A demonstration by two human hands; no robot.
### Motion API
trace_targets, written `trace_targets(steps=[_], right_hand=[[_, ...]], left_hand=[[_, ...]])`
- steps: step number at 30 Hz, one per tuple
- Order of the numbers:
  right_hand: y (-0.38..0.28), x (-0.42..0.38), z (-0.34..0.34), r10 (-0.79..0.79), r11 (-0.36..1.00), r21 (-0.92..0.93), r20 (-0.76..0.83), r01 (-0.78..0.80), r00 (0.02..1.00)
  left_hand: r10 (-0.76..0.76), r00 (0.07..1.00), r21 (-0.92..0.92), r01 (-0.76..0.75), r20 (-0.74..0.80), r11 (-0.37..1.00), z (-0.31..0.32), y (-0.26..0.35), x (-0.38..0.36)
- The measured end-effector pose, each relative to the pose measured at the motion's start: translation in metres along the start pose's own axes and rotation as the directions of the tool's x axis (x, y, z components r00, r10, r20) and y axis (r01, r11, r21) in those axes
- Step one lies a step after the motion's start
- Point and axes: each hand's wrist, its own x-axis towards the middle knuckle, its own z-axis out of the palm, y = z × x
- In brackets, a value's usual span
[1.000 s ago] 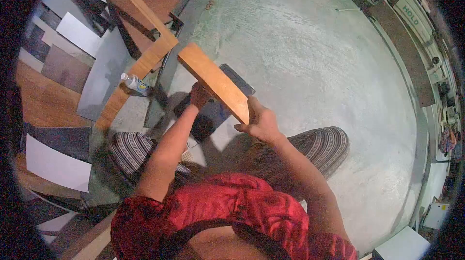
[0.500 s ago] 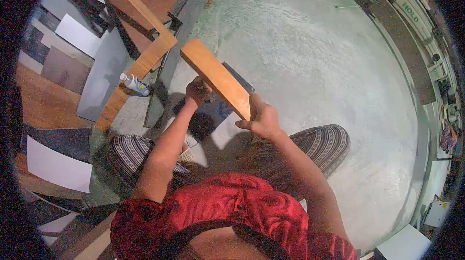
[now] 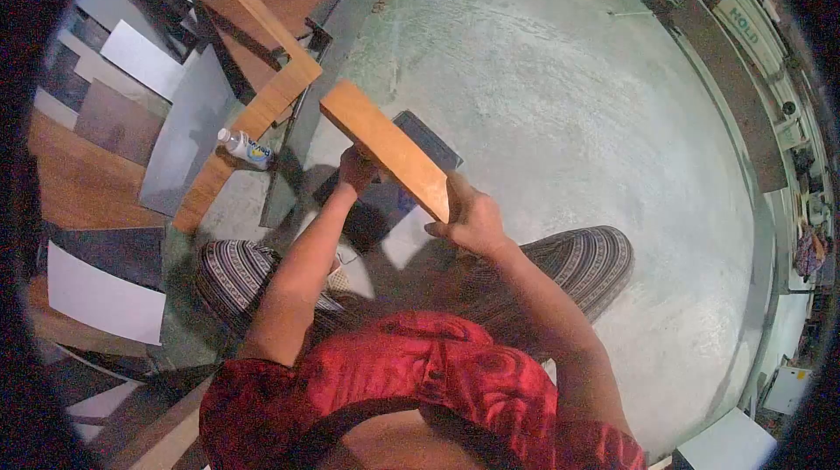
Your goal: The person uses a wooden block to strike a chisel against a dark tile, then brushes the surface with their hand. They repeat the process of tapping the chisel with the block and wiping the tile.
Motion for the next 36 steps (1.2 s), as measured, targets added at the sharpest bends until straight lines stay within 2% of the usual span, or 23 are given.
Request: trace_targets(steps=[4,5,6,7,9,10,12,13,15,16,18,19,21,22,24,25,27,31,32,33,34,35,36], right_hand=[[0.000,0.004,0.000,0.060,0.997,-0.052,0.053,-0.057,0.997],[0.005,0.005,0.002,0.060,0.993,-0.106,0.073,-0.053,0.996],[0.003,0.005,0.002,0.063,0.986,-0.160,0.092,-0.048,0.994],[0.001,0.004,0.001,0.062,0.986,-0.159,0.091,-0.047,0.994],[-0.005,0.001,-0.002,0.080,0.991,-0.118,0.078,-0.070,0.994],[-0.004,0.001,-0.002,0.080,0.990,-0.120,0.082,-0.070,0.993],[-0.001,-0.001,-0.001,-0.024,1.000,-0.009,0.034,0.024,0.999],[-0.001,-0.002,0.001,-0.023,1.000,-0.007,0.033,0.023,0.999],[-0.002,-0.002,0.003,-0.085,0.995,-0.055,-0.016,0.084,0.996],[0.000,0.000,0.004,-0.087,0.995,-0.053,-0.019,0.086,0.996],[0.006,0.002,0.006,0.017,0.965,-0.262,0.071,0.002,0.997],[0.005,0.002,0.005,0.016,0.965,-0.263,0.070,0.003,0.997],[0.001,0.000,0.003,0.047,0.998,-0.042,0.068,-0.044,0.997],[0.000,0.001,0.002,0.045,0.998,-0.045,0.072,-0.041,0.996],[-0.001,0.001,0.000,-0.019,0.996,0.090,-0.035,0.022,0.999],[0.003,0.001,0.002,-0.017,0.996,0.090,-0.036,0.020,0.999],[0.008,0.002,0.005,-0.097,0.992,0.068,-0.089,0.104,0.991],[0.003,0.001,0.005,-0.045,0.996,-0.082,0.021,0.047,0.999],[0.008,0.002,0.009,-0.048,0.982,-0.179,0.033,0.053,0.998],[0.008,0.003,0.010,-0.049,0.960,-0.274,0.044,0.060,0.998],[0.008,0.002,0.010,-0.052,0.960,-0.274,0.044,0.062,0.998],[0.008,0.001,0.009,-0.046,0.984,-0.171,0.042,0.053,0.998],[0.006,0.001,0.008,-0.039,0.997,-0.065,0.042,0.041,0.998]], left_hand=[[0.004,1.000,0.132,0.000,-0.028,0.991,0.015,-0.032,0.009],[-0.040,0.998,-0.205,0.028,-0.052,0.978,0.030,-0.059,0.014],[-0.088,0.994,-0.518,0.046,-0.058,0.854,0.029,-0.056,0.014],[-0.087,0.995,-0.518,0.044,-0.058,0.854,0.028,-0.053,0.014],[0.011,0.997,-0.059,-0.015,-0.070,0.998,0.024,-0.047,0.010],[0.007,0.997,-0.060,-0.011,-0.072,0.998,0.021,-0.044,0.008],[0.223,0.971,0.118,-0.213,-0.082,0.970,0.017,-0.038,0.006],[0.224,0.971,0.119,-0.214,-0.080,0.970,0.016,-0.035,0.004],[0.364,0.918,0.162,-0.340,-0.159,0.926,0.014,-0.028,0.001],[0.368,0.917,0.165,-0.343,-0.157,0.925,0.025,-0.049,0.009],[0.420,0.884,0.061,-0.417,-0.206,0.907,0.057,-0.107,0.030],[0.421,0.883,0.061,-0.418,-0.207,0.906,0.046,-0.085,0.025],[0.039,0.998,0.018,-0.038,-0.052,0.999,0.026,-0.055,0.009],[0.036,0.998,0.016,-0.036,-0.056,0.999,0.026,-0.056,0.011],[0.139,0.986,0.296,-0.107,-0.090,0.949,0.022,-0.047,0.015],[0.140,0.986,0.295,-0.108,-0.088,0.949,0.020,-0.043,0.011],[0.114,0.986,-0.023,-0.118,-0.119,0.993,0.014,-0.043,0.004],[0.124,0.985,-0.116,-0.138,-0.122,0.984,0.020,-0.076,0.010],[0.353,0.921,0.173,-0.325,-0.165,0.930,0.024,-0.085,0.014],[0.568,0.812,0.451,-0.460,-0.137,0.765,0.023,-0.083,0.015],[0.569,0.811,0.453,-0.459,-0.138,0.764,0.022,-0.081,0.015],[0.344,0.925,0.272,-0.294,-0.161,0.917,0.022,-0.080,0.012],[0.098,0.986,0.082,-0.088,-0.133,0.993,0.020,-0.070,0.007]])
